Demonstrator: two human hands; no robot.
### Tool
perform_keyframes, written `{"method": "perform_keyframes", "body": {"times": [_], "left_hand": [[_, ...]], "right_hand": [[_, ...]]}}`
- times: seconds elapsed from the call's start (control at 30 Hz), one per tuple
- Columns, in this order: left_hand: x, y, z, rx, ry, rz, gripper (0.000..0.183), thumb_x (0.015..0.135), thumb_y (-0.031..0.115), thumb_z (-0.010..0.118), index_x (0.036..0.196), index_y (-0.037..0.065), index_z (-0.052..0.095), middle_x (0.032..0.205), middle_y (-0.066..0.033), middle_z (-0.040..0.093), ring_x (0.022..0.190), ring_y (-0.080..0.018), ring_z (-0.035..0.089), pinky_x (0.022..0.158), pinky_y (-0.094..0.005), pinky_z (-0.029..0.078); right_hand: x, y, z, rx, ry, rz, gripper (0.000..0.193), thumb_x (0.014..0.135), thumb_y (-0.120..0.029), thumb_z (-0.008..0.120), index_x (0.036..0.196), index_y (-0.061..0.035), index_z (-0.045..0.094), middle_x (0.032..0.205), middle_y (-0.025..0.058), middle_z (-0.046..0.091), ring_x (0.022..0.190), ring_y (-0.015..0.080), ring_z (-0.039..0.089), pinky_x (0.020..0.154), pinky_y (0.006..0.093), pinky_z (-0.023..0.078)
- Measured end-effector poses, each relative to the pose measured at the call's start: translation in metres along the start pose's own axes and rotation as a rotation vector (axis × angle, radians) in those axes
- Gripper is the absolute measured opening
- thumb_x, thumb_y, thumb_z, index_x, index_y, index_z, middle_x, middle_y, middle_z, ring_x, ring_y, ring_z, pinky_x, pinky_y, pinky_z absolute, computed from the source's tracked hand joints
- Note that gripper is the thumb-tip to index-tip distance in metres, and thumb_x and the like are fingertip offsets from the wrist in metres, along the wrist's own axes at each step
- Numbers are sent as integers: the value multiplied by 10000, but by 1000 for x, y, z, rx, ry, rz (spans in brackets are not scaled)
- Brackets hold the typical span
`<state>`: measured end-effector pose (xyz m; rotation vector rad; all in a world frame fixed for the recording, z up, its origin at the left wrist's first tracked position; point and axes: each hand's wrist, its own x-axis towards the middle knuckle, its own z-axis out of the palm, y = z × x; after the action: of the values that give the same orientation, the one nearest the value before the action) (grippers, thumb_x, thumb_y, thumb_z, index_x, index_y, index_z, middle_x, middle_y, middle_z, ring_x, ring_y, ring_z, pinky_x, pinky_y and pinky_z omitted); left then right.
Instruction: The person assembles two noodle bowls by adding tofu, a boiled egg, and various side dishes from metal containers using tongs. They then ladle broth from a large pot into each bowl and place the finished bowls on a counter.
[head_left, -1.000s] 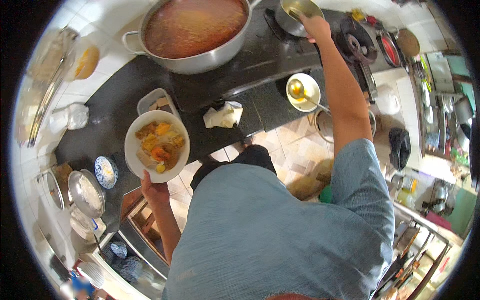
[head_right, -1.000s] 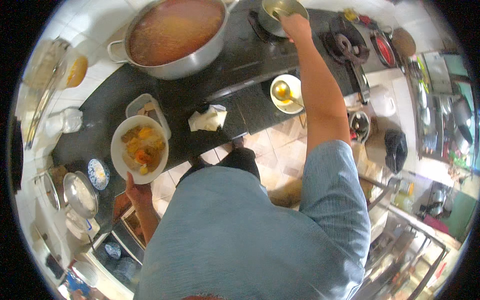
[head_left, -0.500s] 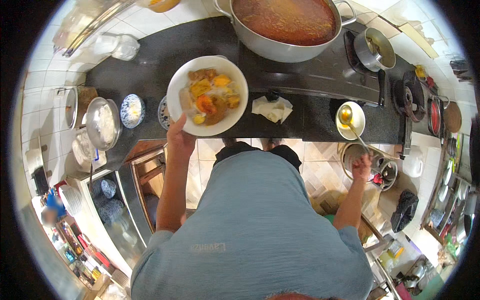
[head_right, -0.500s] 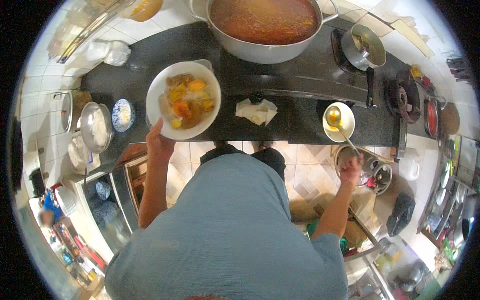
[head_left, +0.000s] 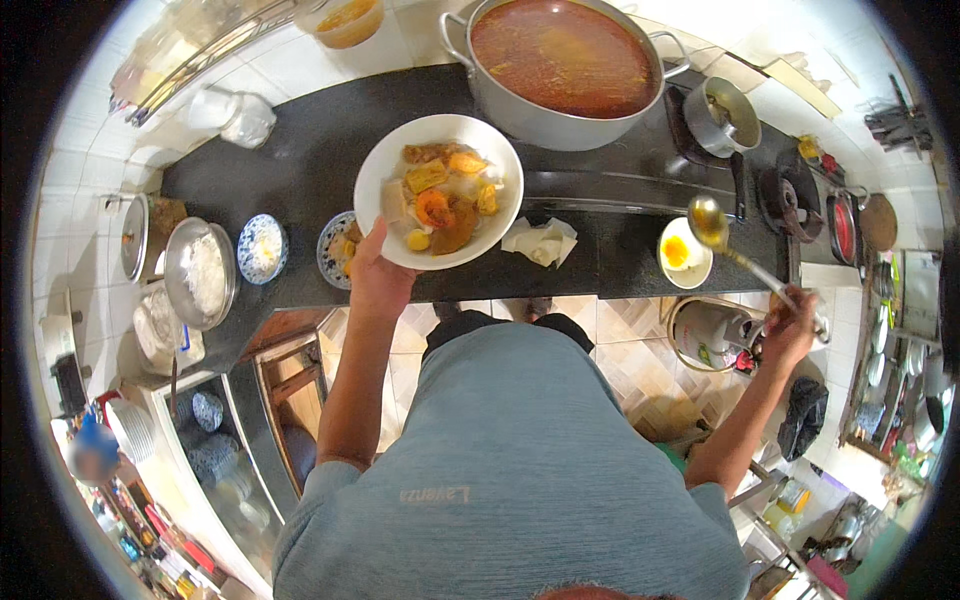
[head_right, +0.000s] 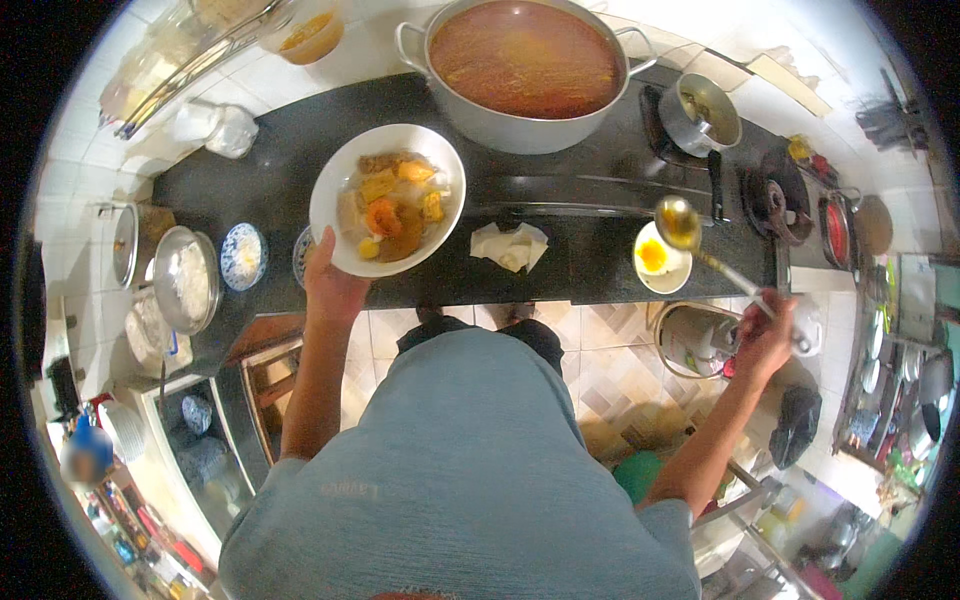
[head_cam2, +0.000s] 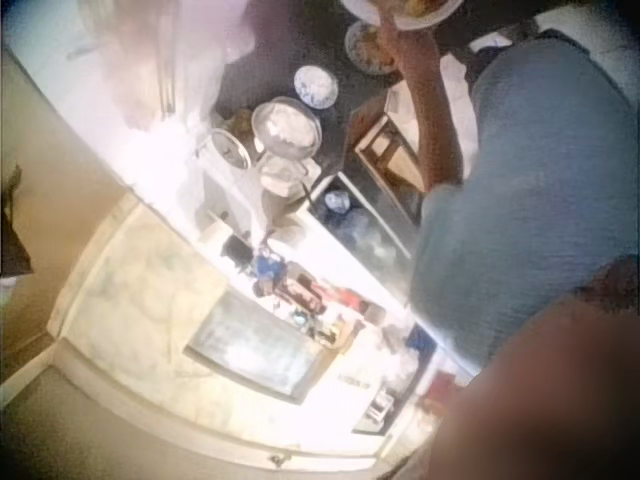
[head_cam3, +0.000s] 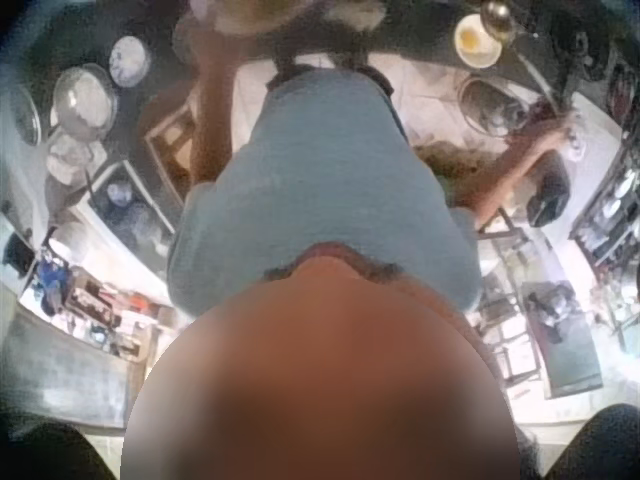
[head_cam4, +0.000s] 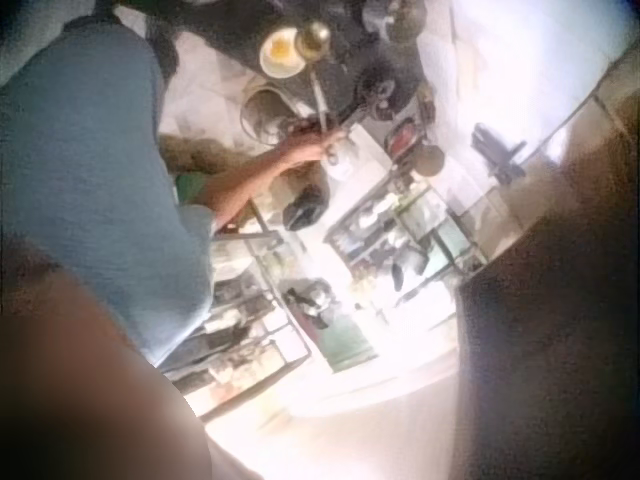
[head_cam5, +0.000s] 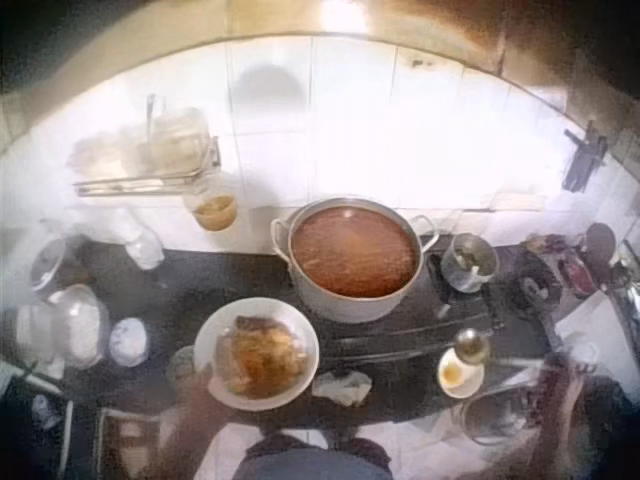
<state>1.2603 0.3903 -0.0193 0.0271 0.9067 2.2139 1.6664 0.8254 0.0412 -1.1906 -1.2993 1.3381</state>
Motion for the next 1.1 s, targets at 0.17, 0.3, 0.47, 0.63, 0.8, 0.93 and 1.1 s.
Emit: {"method": "perform_keyframes", "body": {"times": [0.17,0.3,0.47,0.63,0.8,0.93,1.1], "left_hand": [[9,10,6,68,18,84,572,1042,337,588,1501,30,441,1464,-97,578,1336,-241,572,1124,-423,464],[11,16,11,39,6,65,586,1044,353,588,1508,32,429,1460,-97,580,1340,-241,569,1121,-431,465],[0,13,9,79,73,74,607,1047,365,577,1520,26,402,1501,-111,535,1371,-266,539,1125,-457,465],[-22,8,-7,39,117,93,613,1046,361,569,1530,32,387,1521,-120,507,1382,-286,526,1138,-474,452],[-37,9,-23,70,181,137,625,1037,374,576,1531,41,388,1511,-131,514,1384,-292,524,1137,-487,453],[-37,13,-25,65,167,164,620,1040,371,574,1530,39,390,1505,-141,518,1385,-295,523,1134,-492,455],[-20,23,-15,44,82,167,605,1049,348,568,1532,31,386,1507,-144,517,1387,-299,520,1139,-487,448]], "right_hand": [[13,-110,89,146,-237,-141,506,1048,-478,535,1126,3,670,723,75,624,491,111,445,424,251,304],[24,-124,184,-205,-325,-450,343,1049,-326,567,1184,-37,694,746,71,639,547,102,517,481,244,383],[30,-77,282,-534,-619,-707,248,1018,-256,642,1160,-77,737,1112,69,755,859,203,712,746,360,587],[54,-36,324,-809,-761,-1227,222,980,-259,673,1121,-99,736,1107,138,730,1009,383,695,870,453,580],[69,-10,339,-866,-784,-1173,277,992,-300,654,1111,-64,736,1043,160,728,992,380,695,852,459,575],[71,-5,345,-820,-724,-922,291,983,-335,676,1104,-84,759,943,195,741,857,371,715,777,421,590],[67,-13,331,-383,-576,-200,293,981,-278,676,1042,-1,749,738,166,711,562,215,680,504,330,550]]}}
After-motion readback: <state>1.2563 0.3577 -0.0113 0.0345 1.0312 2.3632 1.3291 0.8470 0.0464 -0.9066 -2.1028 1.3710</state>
